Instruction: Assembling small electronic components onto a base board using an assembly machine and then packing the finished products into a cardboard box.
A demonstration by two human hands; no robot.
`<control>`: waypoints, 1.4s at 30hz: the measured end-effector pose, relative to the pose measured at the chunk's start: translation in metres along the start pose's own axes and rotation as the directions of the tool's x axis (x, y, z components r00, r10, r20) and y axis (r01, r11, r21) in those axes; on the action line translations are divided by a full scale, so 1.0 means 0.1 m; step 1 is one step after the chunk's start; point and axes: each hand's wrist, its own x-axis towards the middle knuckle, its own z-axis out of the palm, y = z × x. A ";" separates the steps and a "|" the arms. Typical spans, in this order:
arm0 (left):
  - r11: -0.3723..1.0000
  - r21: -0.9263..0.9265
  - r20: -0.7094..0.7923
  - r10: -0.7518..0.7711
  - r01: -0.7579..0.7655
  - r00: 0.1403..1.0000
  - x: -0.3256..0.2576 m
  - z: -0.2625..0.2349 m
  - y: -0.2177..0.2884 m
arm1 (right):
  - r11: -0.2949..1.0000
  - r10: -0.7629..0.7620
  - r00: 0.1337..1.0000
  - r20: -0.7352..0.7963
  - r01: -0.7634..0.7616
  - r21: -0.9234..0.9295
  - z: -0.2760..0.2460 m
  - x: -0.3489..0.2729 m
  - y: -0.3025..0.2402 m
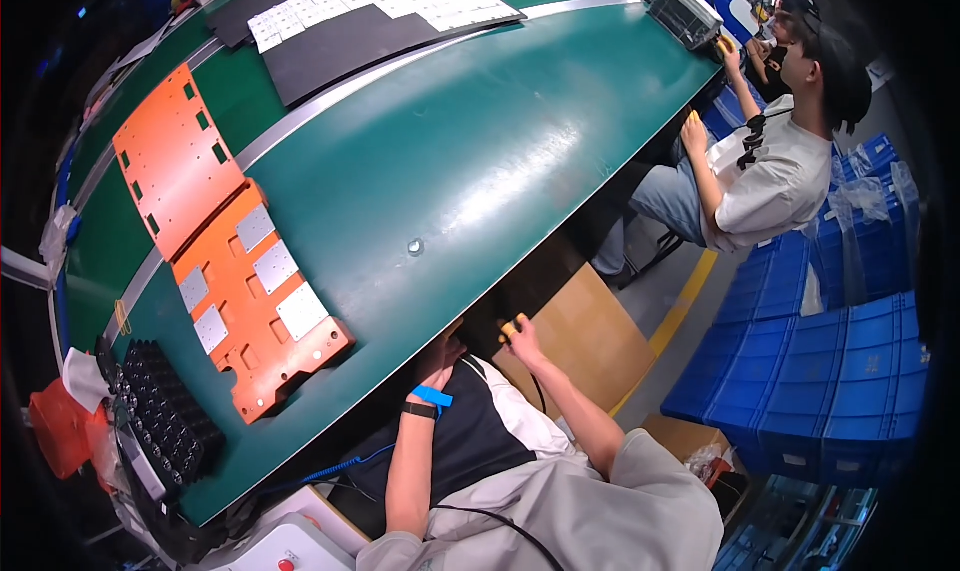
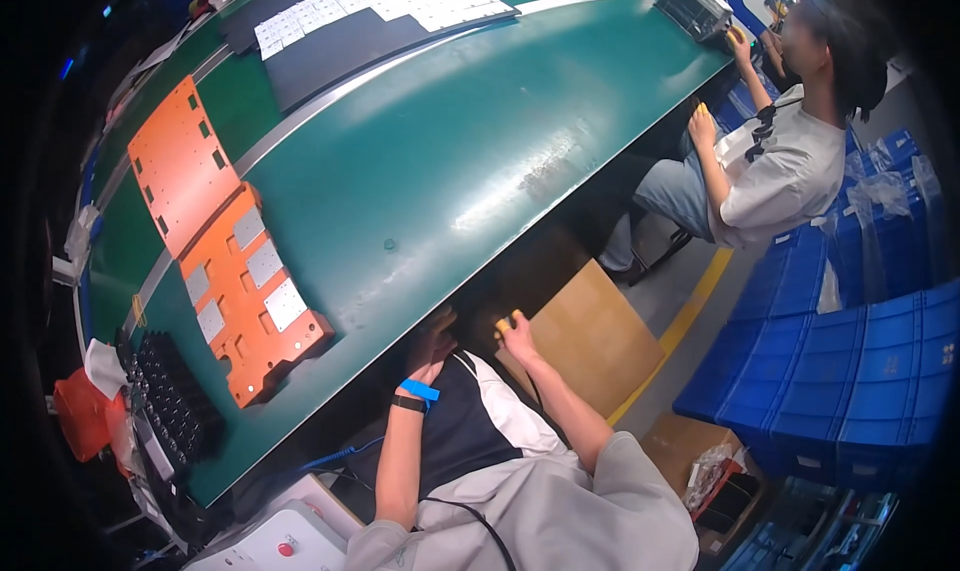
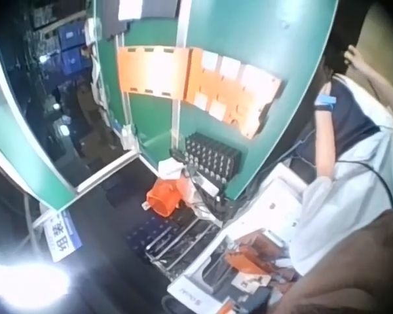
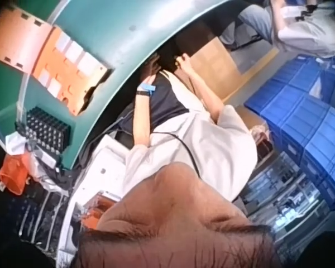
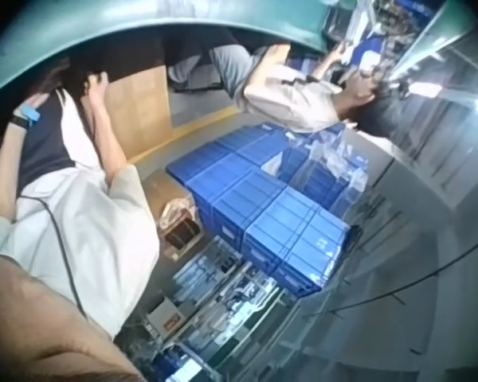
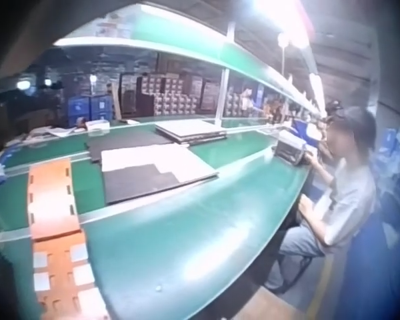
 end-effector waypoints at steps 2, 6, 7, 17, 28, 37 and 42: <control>1.000 0.017 0.098 -0.015 0.013 0.995 0.06 0.07 -0.04 | 0.896 -0.409 0.843 -0.349 0.297 -0.331 -0.36 0.47 0.73; 0.995 -0.089 0.066 -0.028 0.034 0.997 0.05 -0.09 0.03 | 0.891 -0.308 0.809 -0.500 0.061 -0.449 -0.57 0.39 1.13; 0.991 -0.119 0.074 -0.051 0.059 0.996 0.09 -0.09 -0.01 | 0.844 -0.391 0.762 -0.516 0.073 -0.531 -0.77 0.48 1.42; 0.998 -0.044 0.215 -0.038 0.048 0.976 0.16 -0.08 -0.05 | 0.699 0.234 0.920 -0.315 -0.385 -0.603 -0.89 0.60 1.96; 0.986 -0.150 0.208 -0.041 0.073 0.977 0.12 -0.06 0.05 | 0.621 0.305 0.935 -0.178 -0.337 -0.707 -0.51 0.50 1.91; 0.916 -0.386 0.251 -0.009 0.108 0.968 0.18 -0.08 0.02 | 0.683 0.220 0.976 0.000 -0.154 -0.714 -0.94 0.04 1.78; 0.926 -0.323 0.253 -0.111 0.192 0.961 0.26 -0.10 0.08 | 0.604 0.304 0.927 -0.219 -0.365 -0.708 -1.79 -0.72 2.22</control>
